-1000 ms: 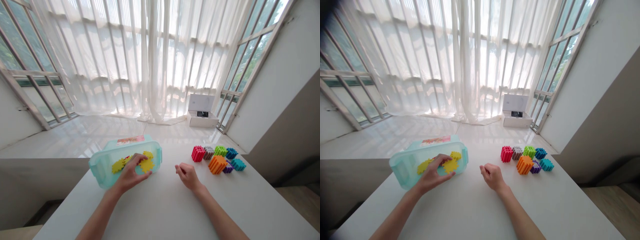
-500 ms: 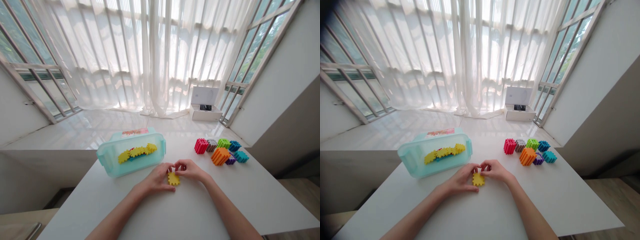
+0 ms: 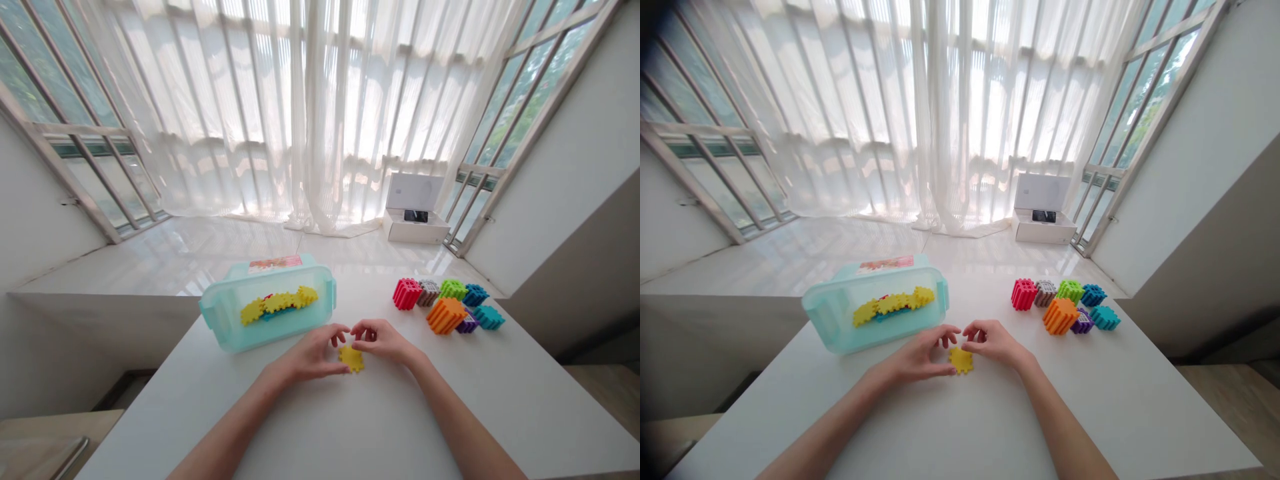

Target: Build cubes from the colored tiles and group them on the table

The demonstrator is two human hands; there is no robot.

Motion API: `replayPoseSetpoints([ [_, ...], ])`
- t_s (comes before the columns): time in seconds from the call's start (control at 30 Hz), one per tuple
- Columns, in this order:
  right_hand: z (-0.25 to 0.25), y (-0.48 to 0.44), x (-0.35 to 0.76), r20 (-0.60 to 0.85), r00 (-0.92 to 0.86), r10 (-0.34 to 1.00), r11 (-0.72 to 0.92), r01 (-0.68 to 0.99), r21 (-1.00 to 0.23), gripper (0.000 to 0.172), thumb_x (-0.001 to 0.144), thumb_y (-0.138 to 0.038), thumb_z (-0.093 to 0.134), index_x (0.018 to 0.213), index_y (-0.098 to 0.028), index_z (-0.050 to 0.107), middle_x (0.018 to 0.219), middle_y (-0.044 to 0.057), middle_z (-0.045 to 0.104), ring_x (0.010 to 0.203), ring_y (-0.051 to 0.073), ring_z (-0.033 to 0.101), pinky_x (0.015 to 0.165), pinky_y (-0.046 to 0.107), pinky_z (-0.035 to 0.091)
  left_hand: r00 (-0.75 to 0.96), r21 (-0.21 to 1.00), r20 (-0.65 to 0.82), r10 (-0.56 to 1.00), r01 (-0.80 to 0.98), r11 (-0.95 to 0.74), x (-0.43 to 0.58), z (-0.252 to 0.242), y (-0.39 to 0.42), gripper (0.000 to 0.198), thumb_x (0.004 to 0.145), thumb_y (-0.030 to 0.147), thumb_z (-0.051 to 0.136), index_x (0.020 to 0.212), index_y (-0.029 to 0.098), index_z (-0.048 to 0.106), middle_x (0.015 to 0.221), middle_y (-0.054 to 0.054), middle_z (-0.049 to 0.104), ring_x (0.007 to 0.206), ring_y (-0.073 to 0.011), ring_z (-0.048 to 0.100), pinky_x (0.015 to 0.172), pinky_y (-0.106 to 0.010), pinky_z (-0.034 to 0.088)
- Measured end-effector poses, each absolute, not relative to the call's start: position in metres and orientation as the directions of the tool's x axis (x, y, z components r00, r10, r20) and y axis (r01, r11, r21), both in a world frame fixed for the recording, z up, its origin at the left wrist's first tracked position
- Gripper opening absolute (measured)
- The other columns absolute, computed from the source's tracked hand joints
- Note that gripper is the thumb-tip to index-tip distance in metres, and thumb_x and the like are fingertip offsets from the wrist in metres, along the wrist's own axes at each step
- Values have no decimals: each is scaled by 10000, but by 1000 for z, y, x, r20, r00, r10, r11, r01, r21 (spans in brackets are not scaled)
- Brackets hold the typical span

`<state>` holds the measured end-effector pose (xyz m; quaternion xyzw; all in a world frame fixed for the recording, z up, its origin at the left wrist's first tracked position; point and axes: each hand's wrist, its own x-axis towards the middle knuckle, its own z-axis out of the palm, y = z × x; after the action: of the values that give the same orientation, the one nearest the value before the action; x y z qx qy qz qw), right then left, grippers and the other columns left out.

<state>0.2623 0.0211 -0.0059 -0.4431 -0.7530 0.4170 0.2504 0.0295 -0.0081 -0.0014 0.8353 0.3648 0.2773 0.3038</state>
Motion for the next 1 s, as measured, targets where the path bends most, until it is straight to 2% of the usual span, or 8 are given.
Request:
replayPoseSetpoints([
  [0.1, -7, 21, 261, 35, -464, 885, 284, 478, -831, 186, 790, -325, 686, 899, -180, 727, 721, -4, 654, 591, 114, 497, 536, 219, 408, 417, 605, 370, 830, 570, -556, 19, 0, 1, 182, 906, 374, 594, 989, 217, 633, 819, -1, 678, 700, -148, 608, 689, -277, 500],
  [0.17, -9, 22, 260, 62, -459, 886, 306, 481, -821, 166, 816, -321, 655, 866, -180, 728, 717, -1, 654, 597, 117, 498, 544, 220, 412, 276, 489, 492, 826, 697, -524, 8, 1, 11, 210, 967, 359, 487, 909, 217, 630, 810, -13, 677, 718, -161, 612, 722, -298, 505],
  [0.27, -13, 24, 257, 96, -443, 891, 325, 478, -816, 155, 832, -293, 623, 828, -177, 726, 696, -2, 649, 592, 118, 501, 540, 217, 407, 166, 379, 600, 783, 802, -461, -9, 1, 25, 216, 975, 299, 440, 1069, 215, 615, 1070, -83, 688, 1019, -252, 610, 933, -422, 472],
  [0.37, -18, 27, 253, 121, -420, 899, 335, 483, -809, 151, 830, -279, 619, 800, -175, 725, 652, -10, 636, 571, 115, 495, 526, 214, 395, 193, 269, 551, 812, 880, -392, -20, -5, 34, 344, 953, 208, 413, 1269, 228, 546, 1346, -107, 590, 1279, -305, 485, 1054, -501, 386],
  [0.47, -21, 28, 251, 136, -411, 901, 343, 485, -804, 147, 828, -268, 618, 794, -177, 728, 652, -12, 648, 569, 113, 500, 535, 214, 402, 199, 188, 476, 856, 929, -320, -24, -12, 38, 356, 937, 197, 425, 1260, 261, 562, 1357, -83, 593, 1327, -314, 451, 1075, -513, 357],
  [0.6, -22, 28, 251, 150, -411, 899, 355, 485, -799, 146, 829, -266, 620, 799, -178, 733, 682, -11, 669, 589, 113, 520, 567, 218, 417, 206, 157, 481, 852, 936, -315, -26, -16, 40, 249, 917, 237, 481, 1126, 253, 615, 1228, -93, 645, 1237, -308, 519, 1044, -485, 379],
  [0.83, -23, 28, 250, 144, -427, 893, 353, 465, -812, 135, 831, -257, 619, 799, -181, 726, 660, -24, 650, 568, 105, 502, 554, 215, 400, 216, 150, 505, 836, 931, -332, -25, -16, 41, 141, 911, 273, 530, 1021, 231, 608, 1236, -118, 642, 1233, -326, 528, 1029, -498, 393],
  [1.0, -20, 26, 251, 141, -442, 886, 361, 466, -808, 127, 830, -248, 621, 812, -183, 728, 674, -20, 658, 583, 110, 512, 565, 221, 411, 168, 257, 510, 844, 906, -336, -29, -11, 39, 155, 870, 279, 560, 1017, 240, 592, 1158, -80, 652, 1136, -298, 579, 1012, -479, 418],
])
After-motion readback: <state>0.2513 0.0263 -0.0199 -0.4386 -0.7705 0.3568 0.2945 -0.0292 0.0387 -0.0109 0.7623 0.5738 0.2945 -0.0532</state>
